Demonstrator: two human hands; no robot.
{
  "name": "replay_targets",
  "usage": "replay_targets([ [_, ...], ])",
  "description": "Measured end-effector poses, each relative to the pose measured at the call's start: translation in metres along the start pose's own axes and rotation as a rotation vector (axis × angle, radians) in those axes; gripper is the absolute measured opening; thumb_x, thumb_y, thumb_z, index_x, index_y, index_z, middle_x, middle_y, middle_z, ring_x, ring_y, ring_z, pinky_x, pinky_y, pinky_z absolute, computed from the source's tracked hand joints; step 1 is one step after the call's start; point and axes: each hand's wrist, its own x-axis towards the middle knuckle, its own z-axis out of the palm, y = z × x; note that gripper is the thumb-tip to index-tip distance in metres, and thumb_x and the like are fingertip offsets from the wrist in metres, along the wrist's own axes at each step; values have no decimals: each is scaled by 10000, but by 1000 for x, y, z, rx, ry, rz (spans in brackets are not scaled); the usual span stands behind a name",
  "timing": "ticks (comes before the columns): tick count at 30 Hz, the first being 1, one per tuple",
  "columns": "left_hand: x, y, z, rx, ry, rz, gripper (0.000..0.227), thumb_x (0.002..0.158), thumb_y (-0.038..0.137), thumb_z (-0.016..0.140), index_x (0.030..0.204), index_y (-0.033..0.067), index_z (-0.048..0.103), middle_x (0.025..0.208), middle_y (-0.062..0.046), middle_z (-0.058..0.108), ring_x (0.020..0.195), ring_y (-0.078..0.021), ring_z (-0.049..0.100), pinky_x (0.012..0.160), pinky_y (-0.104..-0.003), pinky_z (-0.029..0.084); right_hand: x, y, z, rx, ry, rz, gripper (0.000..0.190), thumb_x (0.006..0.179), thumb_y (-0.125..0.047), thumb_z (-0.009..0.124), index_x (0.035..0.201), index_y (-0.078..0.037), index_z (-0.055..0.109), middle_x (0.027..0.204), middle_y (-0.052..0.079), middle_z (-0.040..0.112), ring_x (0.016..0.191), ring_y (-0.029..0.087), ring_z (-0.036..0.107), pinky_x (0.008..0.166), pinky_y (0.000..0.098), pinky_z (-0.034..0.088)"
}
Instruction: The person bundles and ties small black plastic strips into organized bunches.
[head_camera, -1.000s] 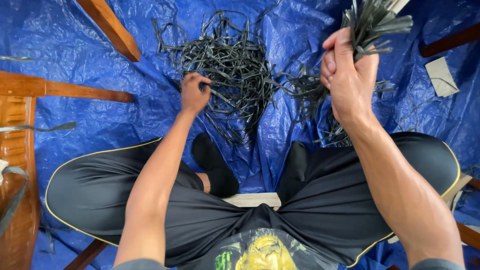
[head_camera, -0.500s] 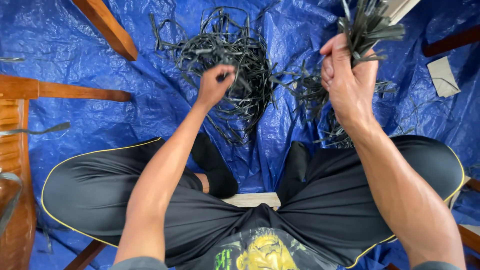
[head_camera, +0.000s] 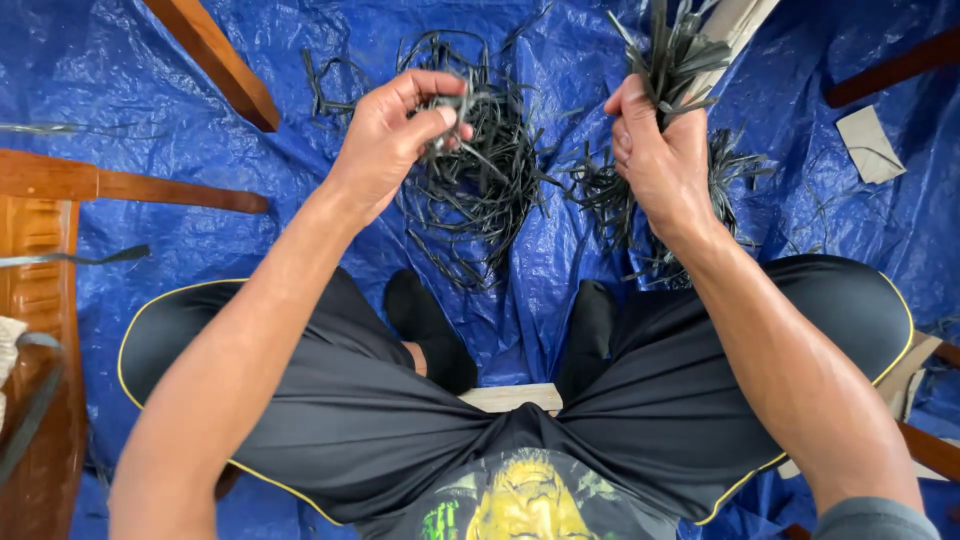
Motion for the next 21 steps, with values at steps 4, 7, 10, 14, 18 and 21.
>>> replay_targets([
  [4, -2, 4, 10, -90, 48, 37, 231, 1037, 52, 631, 1263, 5, 614, 1119, -41, 652, 994, -134, 690, 889, -276, 566, 1, -4, 2, 41, 22, 32, 293, 1110, -325, 575, 949, -81, 547, 687, -61, 430, 552, 32, 370, 470, 221, 275],
  [7, -4, 1, 12, -116, 48, 95, 214, 1051, 55, 641, 1260, 15, 619, 1131, -40, 650, 1011, -137, 683, 905, -280, 559, 0, -8, 1, 149, 40, 9, 303, 1085, -278, 652, 907, -121, 464, 685, -68, 387, 539, 39, 352, 453, 232, 256],
  [10, -9, 4, 10, -134, 61, 126, 191, 1055, 50, 647, 1242, 25, 620, 1137, -37, 653, 1017, -137, 682, 902, -288, 559, 0, -15, 3, 176, 10, 41, 319, 1051, -266, 678, 863, -132, 457, 640, -65, 372, 514, 40, 348, 435, 230, 249],
  [14, -10, 5, 14, -142, 50, 165, 169, 1064, 26, 637, 1232, 34, 622, 1125, -37, 657, 1030, -135, 681, 913, -298, 563, 0, -13, 4, 174, -25, 166, 358, 1060, -299, 630, 795, -101, 495, 584, -75, 356, 461, 34, 330, 394, 222, 229],
  [18, -8, 0, 20, -126, 63, 207, 147, 1062, -9, 639, 1203, 31, 623, 1119, -39, 672, 1055, -135, 684, 964, -295, 564, -2, -15, 10, 173, -182, 308, 302, 1059, -278, 595, 883, -37, 636, 566, -85, 337, 450, 31, 287, 402, 225, 209],
  [21, -5, -14, 25, -107, 100, 275, 127, 1058, -34, 648, 1170, 23, 628, 1123, -42, 684, 1074, -128, 680, 1004, -287, 557, -7, -9, 13, 235, -335, 400, 321, 1072, -291, 575, 957, -4, 662, 569, -90, 330, 474, 25, 280, 424, 224, 219],
])
